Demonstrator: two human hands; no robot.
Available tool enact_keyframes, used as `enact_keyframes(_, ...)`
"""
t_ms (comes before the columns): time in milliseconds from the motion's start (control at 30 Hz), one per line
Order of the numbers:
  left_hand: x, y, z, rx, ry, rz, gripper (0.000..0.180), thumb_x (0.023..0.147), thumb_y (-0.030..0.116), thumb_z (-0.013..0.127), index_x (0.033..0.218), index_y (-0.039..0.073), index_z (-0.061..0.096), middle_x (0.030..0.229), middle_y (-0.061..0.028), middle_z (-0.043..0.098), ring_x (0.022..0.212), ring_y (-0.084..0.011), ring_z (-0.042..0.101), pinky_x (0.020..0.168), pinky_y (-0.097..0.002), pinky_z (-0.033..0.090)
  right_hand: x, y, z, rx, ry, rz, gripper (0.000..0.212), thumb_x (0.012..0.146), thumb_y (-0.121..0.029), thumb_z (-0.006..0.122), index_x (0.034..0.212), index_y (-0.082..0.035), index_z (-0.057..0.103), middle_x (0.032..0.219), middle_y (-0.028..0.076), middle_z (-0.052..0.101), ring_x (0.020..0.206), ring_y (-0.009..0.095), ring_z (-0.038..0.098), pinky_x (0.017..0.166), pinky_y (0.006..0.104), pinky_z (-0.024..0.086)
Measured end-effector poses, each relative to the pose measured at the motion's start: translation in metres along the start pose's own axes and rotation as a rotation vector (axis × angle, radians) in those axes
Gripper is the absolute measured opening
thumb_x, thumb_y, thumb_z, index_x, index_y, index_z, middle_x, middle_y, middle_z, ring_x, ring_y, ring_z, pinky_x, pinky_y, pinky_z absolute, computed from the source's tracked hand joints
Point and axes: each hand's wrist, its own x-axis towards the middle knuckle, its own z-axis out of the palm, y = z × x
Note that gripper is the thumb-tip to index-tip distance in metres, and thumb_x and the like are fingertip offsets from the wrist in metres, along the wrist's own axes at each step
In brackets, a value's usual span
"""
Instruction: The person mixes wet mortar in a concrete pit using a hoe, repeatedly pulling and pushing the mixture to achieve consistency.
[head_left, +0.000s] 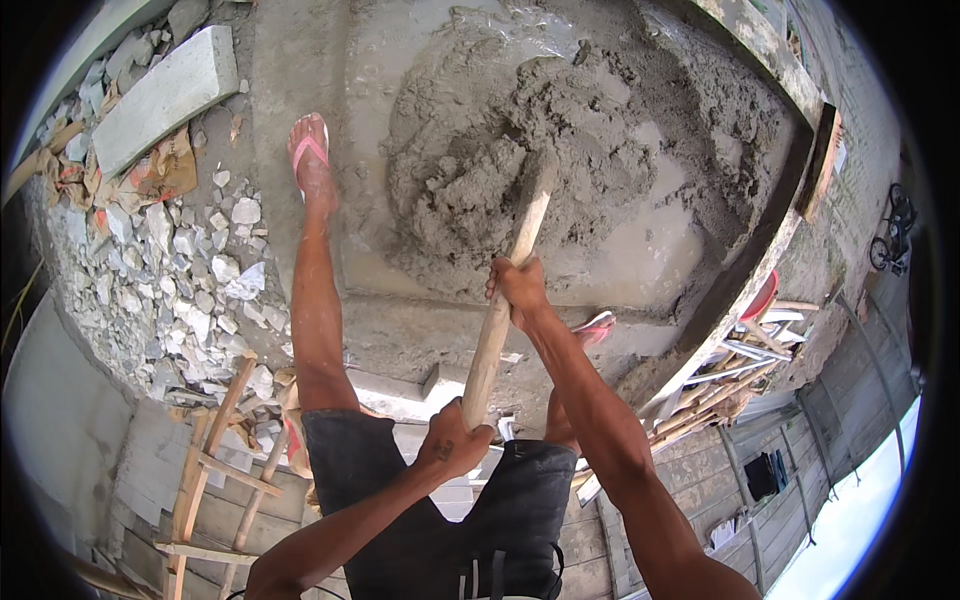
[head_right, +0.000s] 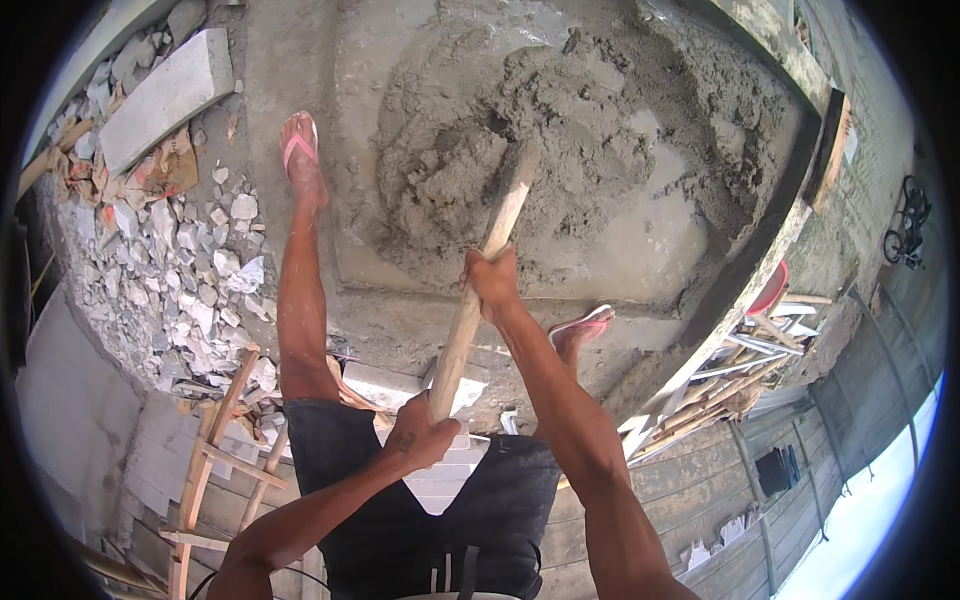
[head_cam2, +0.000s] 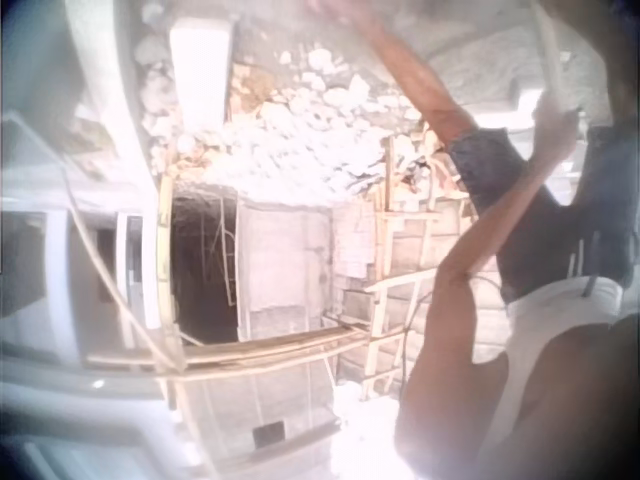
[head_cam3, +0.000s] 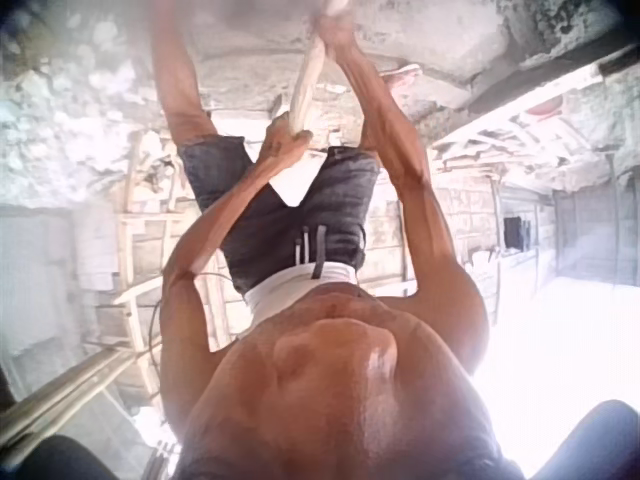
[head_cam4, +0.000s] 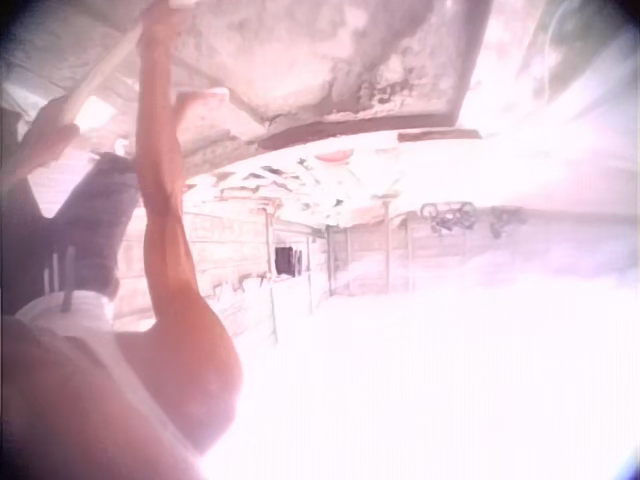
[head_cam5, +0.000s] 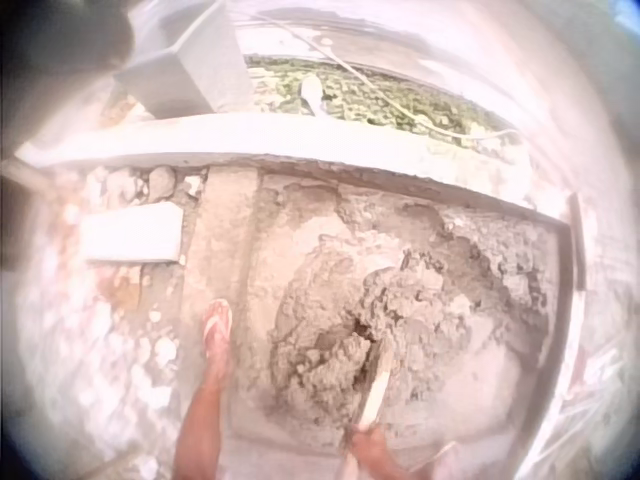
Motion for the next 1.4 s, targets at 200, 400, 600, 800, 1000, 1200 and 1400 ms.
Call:
enact_keyframes(200, -0.007, -0.006, -0.162, 0.683, -0.167, 0.243, 0.035, 0.072, 0.018, 0.068, 0.101, -0.001, 0.064, 0.083, -0.0237, 0.067, 0.079, -0.0368, 0.069, 0.07, -0.0425, 0.054, -0.062, 0.032, 0.026, 0.646, 0.222, 0.205, 0.008, 0.089, -0.003, 0.057, 0.095, 0.0, 0.052, 0.083, 0.012, 0.056, 0.074, 0.023, 0.059, 0.067, 0.0402, 0.053)
enact_keyframes(400, 0.059, 0.013, -0.258, 1.145, -0.073, 0.336, 0.034, 0.066, 0.023, 0.07, 0.097, 0.009, 0.067, 0.08, -0.0192, 0.07, 0.08, -0.0385, 0.069, 0.074, -0.0455, 0.055, -0.084, 0.043, 0.07, 1.055, 0.196, 0.236, 0.012, 0.088, -0.002, 0.061, 0.098, -0.003, 0.055, 0.098, 0.01, 0.057, 0.097, 0.024, 0.058, 0.097, 0.038, 0.046)
enact_keyframes(600, 0.023, -0.01, -0.258, 1.151, -0.102, 0.268, 0.045, 0.067, 0.021, 0.07, 0.11, 0.011, 0.066, 0.083, -0.0208, 0.07, 0.081, -0.0395, 0.069, 0.075, -0.0466, 0.056, -0.142, 0.027, 0.078, 1.007, 0.149, 0.133, 0.011, 0.089, -0.003, 0.06, 0.099, -0.003, 0.054, 0.097, 0.008, 0.058, 0.096, 0.023, 0.058, 0.097, 0.0412, 0.046)
enact_keyframes(800, 0.035, 0.016, -0.126, 0.8, -0.039, 0.132, 0.037, 0.078, 0.014, 0.059, 0.108, -0.007, 0.057, 0.088, -0.0295, 0.066, 0.087, -0.0429, 0.067, 0.077, -0.047, 0.053, 0.001, 0.029, 0.018, 0.896, 0.066, 0.195, 0.008, 0.088, -0.004, 0.056, 0.092, -0.002, 0.05, 0.08, 0.008, 0.051, 0.068, 0.022, 0.053, 0.07, 0.04, 0.052)
enact_keyframes(1000, 0.106, 0.007, -0.009, 0.361, -0.011, 0.097, 0.035, 0.078, 0.01, 0.061, 0.106, -0.011, 0.057, 0.077, -0.025, 0.064, 0.072, -0.0368, 0.067, 0.069, -0.0439, 0.052, 0.07, -0.013, -0.028, 0.428, 0.171, 0.059, 0.021, 0.083, 0.002, 0.057, 0.1, 0.001, 0.045, 0.076, 0.011, 0.05, 0.053, 0.021, 0.05, 0.043, 0.0377, 0.045)
enact_keyframes(1200, 0.147, 0.043, 0.056, 0.288, 0.019, 0.562, 0.039, 0.075, 0.008, 0.062, 0.11, -0.008, 0.057, 0.083, -0.0272, 0.064, 0.08, -0.0382, 0.068, 0.073, -0.0417, 0.052, 0.058, -0.077, -0.128, 0.335, 0.227, -0.361, 0.029, 0.083, 0.001, 0.057, 0.106, 0.001, 0.04, 0.075, 0.01, 0.052, 0.054, 0.019, 0.052, 0.043, 0.0357, 0.046)
enact_keyframes(1400, 0.208, 0.194, 0.099, 0.164, 0.01, 0.68, 0.038, 0.076, 0.016, 0.063, 0.104, -0.01, 0.058, 0.083, -0.0277, 0.066, 0.08, -0.0376, 0.069, 0.071, -0.043, 0.054, 0.146, -0.222, -0.21, -0.012, 0.348, -0.596, 0.042, 0.087, -0.004, 0.059, 0.111, 0.006, 0.026, 0.075, 0.015, 0.053, 0.052, 0.02, 0.056, 0.045, 0.0364, 0.052)
